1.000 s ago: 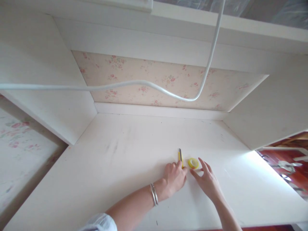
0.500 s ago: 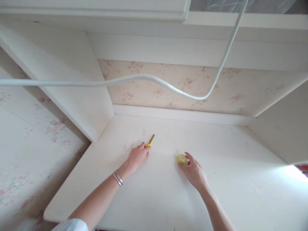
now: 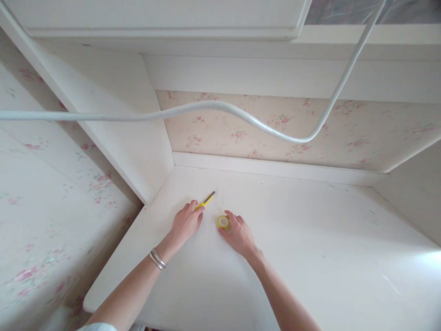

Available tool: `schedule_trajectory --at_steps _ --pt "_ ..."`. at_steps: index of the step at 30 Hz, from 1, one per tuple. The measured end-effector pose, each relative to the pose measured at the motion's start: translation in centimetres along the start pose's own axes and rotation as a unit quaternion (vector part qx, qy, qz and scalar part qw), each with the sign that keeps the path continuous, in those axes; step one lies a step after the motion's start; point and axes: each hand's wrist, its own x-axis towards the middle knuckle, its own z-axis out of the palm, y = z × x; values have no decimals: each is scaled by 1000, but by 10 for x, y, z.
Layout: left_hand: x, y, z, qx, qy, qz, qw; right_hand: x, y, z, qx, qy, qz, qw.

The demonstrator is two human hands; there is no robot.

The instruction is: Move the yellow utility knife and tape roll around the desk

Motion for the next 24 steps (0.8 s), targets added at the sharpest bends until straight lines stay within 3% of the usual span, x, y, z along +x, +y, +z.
schedule_trajectory --at_steps 4,9,18,24 --pt "-11 27 2 -76 30 52 995 1 -5 8 10 3 -16 1000" --pt "-14 50 13 -137 -25 68 988 -9 -2 10 24 15 -22 999" --pt "-9 73 11 -88 -101 34 990 -28 13 7 19 19 -28 999" --pt "-8 87 7 -51 -122 31 991 -33 15 6 11 16 -28 999"
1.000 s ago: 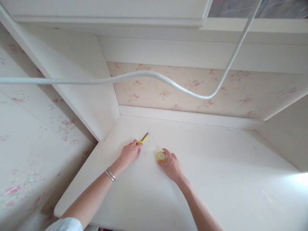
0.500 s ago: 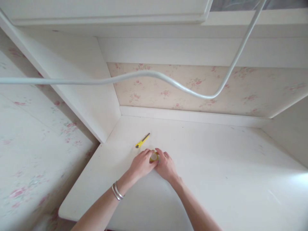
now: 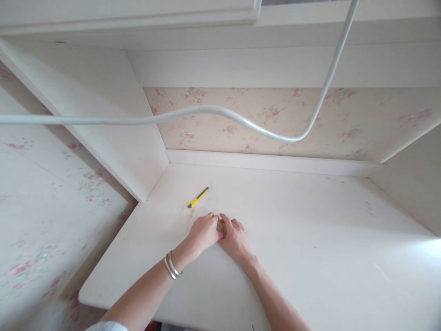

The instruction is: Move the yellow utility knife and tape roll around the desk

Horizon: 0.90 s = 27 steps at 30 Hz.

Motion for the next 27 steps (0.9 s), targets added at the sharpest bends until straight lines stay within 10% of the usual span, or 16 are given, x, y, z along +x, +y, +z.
schedule_trajectory --at_steps 27 --pt "28 -42 -18 109 46 -43 992 -39 20 -11 117 50 -5 992"
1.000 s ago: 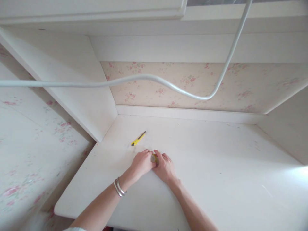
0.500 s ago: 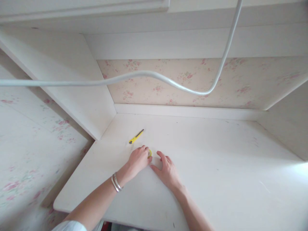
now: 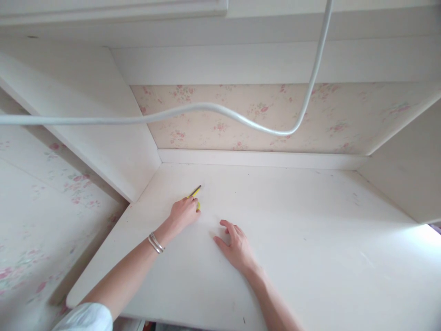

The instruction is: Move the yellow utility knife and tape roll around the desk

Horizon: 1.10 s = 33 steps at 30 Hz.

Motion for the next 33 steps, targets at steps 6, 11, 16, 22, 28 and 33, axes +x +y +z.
schedule_trajectory --at_steps 6,11,16,22,28,33 --pt "12 -21 -6 -18 25 36 999 0 -2 -3 -6 -8 1 1000" --pt "40 -47 -15 -41 84 -2 996 2 -3 -3 -4 -9 8 1000" --pt "78 -65 -5 -106 71 -44 991 3 -1 -1 8 -8 23 1000" --pt "93 -73 17 -165 48 -14 985 4 0 -2 31 -3 36 999" --pt "86 -78 28 -221 64 -3 973 6 2 -1 48 11 39 998" --pt "71 -79 27 -231 25 107 967 7 4 1 57 12 36 998"
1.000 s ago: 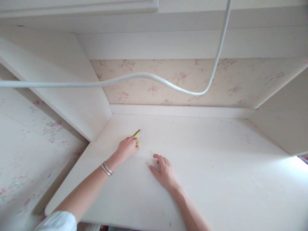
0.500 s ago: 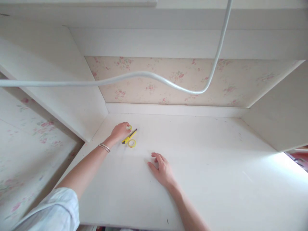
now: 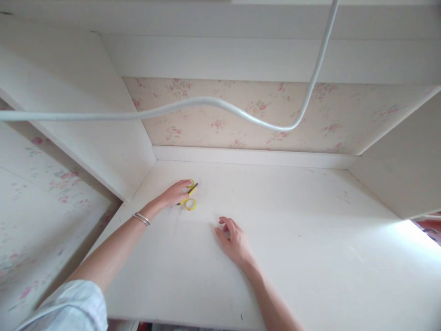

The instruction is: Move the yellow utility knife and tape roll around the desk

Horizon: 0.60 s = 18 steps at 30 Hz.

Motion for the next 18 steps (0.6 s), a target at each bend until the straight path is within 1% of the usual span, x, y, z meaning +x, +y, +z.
schedule_trajectory --at_steps 2,3,6,10,13,16,18 --pt "-5 1 3 18 -38 38 998 0 0 0 -1 -2 -1 1000" --pt "-6 1 6 27 -52 44 997 0 0 0 -2 -3 -1 1000" --pt "-7 -3 19 39 -76 34 996 -1 0 1 -5 -2 3 1000" --pt "-2 -8 38 34 -46 9 998 -1 2 2 -10 6 -2 1000" --pt "2 -11 48 32 -22 -19 999 0 3 2 -12 9 -5 1000" --pt "7 -14 53 28 1 -55 998 0 4 3 -11 11 1 1000" --pt "10 -15 51 25 12 -71 997 0 4 3 -10 14 3 1000"
